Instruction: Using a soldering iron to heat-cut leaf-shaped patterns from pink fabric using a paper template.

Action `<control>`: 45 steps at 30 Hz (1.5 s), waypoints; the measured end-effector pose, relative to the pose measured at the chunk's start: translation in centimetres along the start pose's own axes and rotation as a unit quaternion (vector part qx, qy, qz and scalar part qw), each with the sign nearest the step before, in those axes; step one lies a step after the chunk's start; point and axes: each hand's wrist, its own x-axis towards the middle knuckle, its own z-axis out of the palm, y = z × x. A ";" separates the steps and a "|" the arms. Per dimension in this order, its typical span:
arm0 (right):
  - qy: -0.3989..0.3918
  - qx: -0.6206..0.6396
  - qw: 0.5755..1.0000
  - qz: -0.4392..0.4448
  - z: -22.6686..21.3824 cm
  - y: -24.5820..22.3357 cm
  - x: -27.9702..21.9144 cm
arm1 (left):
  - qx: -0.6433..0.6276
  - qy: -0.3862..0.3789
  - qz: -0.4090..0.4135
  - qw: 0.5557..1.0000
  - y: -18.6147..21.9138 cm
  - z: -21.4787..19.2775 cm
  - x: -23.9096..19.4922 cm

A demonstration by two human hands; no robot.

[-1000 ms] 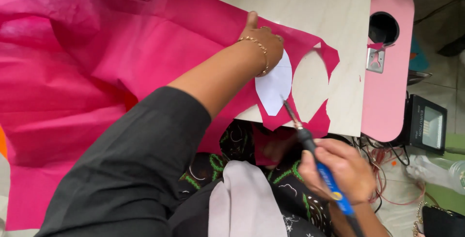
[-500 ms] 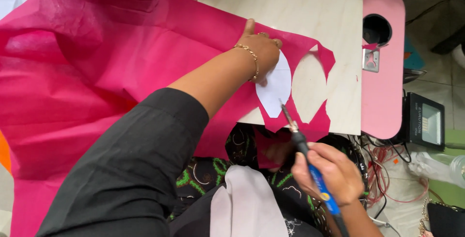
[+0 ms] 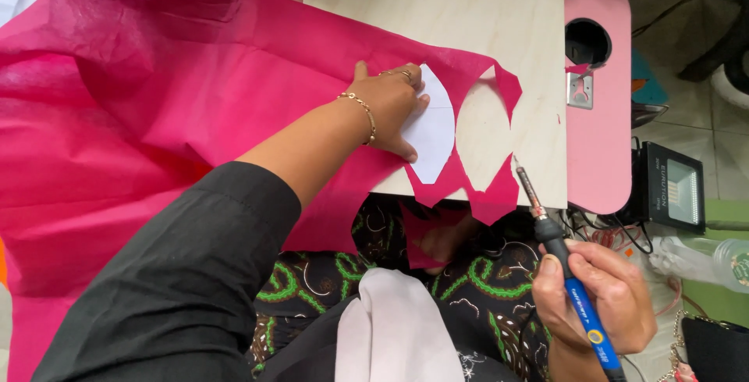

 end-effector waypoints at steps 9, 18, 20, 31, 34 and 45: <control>0.000 0.063 0.998 -0.004 1.7 -0.8 0.2 | -0.055 0.032 -0.028 0.998 0.1 0.9 0.3; -0.037 0.058 0.997 -0.042 4.3 -1.3 1.0 | 0.013 0.001 -0.070 0.997 1.6 -2.1 2.2; -0.044 0.045 0.996 -0.057 5.0 -1.4 0.9 | 0.083 -0.004 -0.089 0.993 1.7 -2.4 3.4; -0.035 0.114 0.982 -0.146 10.1 -2.2 2.8 | 0.168 -0.068 -0.040 0.983 1.2 -4.2 6.1; -0.030 0.100 0.984 -0.144 10.8 -2.4 2.9 | 0.169 -0.055 -0.028 0.984 1.1 -4.1 6.3; -0.053 0.055 0.990 -0.116 12.1 -3.0 3.6 | 0.162 -0.027 -0.025 0.986 0.8 -3.8 6.5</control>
